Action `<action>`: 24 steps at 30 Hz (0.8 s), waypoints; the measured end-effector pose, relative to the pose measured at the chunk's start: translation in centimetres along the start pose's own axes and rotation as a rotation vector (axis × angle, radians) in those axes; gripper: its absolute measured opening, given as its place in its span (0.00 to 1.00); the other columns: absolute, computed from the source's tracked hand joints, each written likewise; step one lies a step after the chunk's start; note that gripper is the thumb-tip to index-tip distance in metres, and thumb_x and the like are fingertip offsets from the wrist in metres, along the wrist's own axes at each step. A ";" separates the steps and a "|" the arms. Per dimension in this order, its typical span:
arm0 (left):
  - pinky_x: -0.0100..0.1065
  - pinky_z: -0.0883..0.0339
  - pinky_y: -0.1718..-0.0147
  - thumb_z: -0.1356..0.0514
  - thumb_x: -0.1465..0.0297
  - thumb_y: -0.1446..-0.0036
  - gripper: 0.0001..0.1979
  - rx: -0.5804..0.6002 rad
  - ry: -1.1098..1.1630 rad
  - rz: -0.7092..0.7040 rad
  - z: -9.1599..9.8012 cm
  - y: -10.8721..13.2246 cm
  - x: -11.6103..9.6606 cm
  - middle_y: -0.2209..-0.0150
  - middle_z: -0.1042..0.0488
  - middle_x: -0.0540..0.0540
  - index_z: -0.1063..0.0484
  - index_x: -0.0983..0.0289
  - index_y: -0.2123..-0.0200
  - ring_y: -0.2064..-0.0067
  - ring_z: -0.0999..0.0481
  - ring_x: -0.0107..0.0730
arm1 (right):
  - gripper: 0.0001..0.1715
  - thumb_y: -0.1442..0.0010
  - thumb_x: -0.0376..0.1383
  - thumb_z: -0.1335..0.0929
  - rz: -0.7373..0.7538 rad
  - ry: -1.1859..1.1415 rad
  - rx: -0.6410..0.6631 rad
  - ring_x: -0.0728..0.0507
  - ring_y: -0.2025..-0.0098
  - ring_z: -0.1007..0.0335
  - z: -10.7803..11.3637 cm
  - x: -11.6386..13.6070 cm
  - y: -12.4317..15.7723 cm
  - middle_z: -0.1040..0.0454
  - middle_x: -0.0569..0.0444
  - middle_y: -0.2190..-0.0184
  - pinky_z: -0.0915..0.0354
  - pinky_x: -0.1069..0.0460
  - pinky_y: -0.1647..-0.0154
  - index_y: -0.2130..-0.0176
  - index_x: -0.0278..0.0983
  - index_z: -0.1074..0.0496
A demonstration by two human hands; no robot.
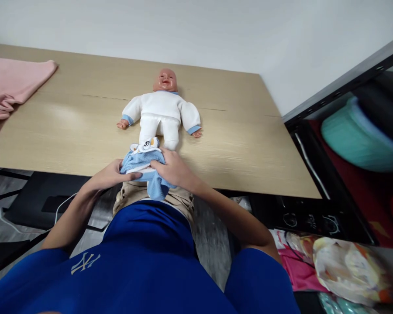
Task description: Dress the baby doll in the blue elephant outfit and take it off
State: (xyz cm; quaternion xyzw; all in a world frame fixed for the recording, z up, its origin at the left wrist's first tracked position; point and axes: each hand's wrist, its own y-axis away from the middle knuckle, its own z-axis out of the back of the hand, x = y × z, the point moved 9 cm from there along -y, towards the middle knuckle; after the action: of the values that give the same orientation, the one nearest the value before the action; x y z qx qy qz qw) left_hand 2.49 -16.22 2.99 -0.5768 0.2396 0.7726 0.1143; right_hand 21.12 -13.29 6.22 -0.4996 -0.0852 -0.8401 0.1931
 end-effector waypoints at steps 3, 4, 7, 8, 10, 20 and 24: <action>0.35 0.35 0.65 0.30 0.48 0.37 0.23 -0.132 -0.109 0.012 0.6 -0.2 0.8 0.69 0.25 0.51 0.25 0.62 0.65 0.66 0.29 0.34 | 0.19 0.28 0.36 0.27 0.009 0.031 0.027 0.30 0.37 0.13 -0.6 0.3 -0.1 0.11 0.44 0.38 0.21 0.31 0.29 0.40 0.40 0.17; 0.35 0.36 0.66 0.33 0.48 0.34 0.23 -0.183 -0.162 0.011 0.8 -0.3 0.9 0.70 0.26 0.51 0.27 0.62 0.67 0.66 0.30 0.35 | 0.21 0.27 0.37 0.27 0.018 0.041 0.042 0.30 0.34 0.14 -0.8 0.4 -0.1 0.12 0.44 0.35 0.22 0.30 0.26 0.38 0.41 0.18; 0.38 0.35 0.62 0.41 0.51 0.29 0.20 -0.281 -0.294 0.002 0.9 -0.3 1.1 0.67 0.23 0.54 0.28 0.61 0.64 0.63 0.24 0.40 | 0.25 0.26 0.38 0.25 0.037 0.109 0.073 0.28 0.29 0.17 -1.2 0.8 -0.1 0.15 0.44 0.31 0.23 0.30 0.25 0.33 0.44 0.20; 0.39 0.34 0.60 0.41 0.52 0.29 0.18 -0.296 -0.325 -0.003 0.7 -0.3 1.1 0.64 0.21 0.55 0.27 0.61 0.60 0.60 0.22 0.43 | 0.25 0.26 0.38 0.25 0.028 0.144 0.077 0.28 0.29 0.17 -1.2 0.8 -0.1 0.15 0.44 0.31 0.22 0.31 0.25 0.32 0.45 0.20; 0.41 0.33 0.58 0.40 0.53 0.30 0.16 -0.317 -0.381 -0.005 0.5 -0.3 1.1 0.59 0.19 0.56 0.29 0.59 0.52 0.56 0.19 0.49 | 0.24 0.25 0.39 0.25 -0.004 0.223 0.073 0.28 0.29 0.17 -1.1 0.9 0.2 0.14 0.45 0.32 0.22 0.33 0.27 0.33 0.45 0.20; 0.46 0.35 0.57 0.34 0.56 0.36 0.20 -0.279 -0.552 -0.111 -0.7 -1.1 1.4 0.61 0.29 0.53 0.40 0.56 0.52 0.59 0.25 0.51 | 0.32 0.26 0.36 0.28 -0.080 0.521 0.035 0.24 0.30 0.19 -1.3 1.1 1.8 0.19 0.33 0.30 0.23 0.34 0.30 0.27 0.34 0.28; 0.48 0.30 0.55 0.31 0.55 0.35 0.21 -0.316 -0.488 -0.125 -0.7 -1.2 2.0 0.61 0.27 0.53 0.39 0.57 0.52 0.59 0.24 0.49 | 0.36 0.25 0.39 0.27 -0.085 0.509 0.074 0.24 0.35 0.16 -1.5 0.2 2.0 0.17 0.32 0.32 0.22 0.35 0.36 0.24 0.35 0.32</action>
State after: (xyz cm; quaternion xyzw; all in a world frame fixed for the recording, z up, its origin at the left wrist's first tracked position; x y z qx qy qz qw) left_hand 3.02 -15.75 0.69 -0.3981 0.0458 0.9076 0.1249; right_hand 20.63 -15.68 5.61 -0.2608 -0.0856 -0.9424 0.1909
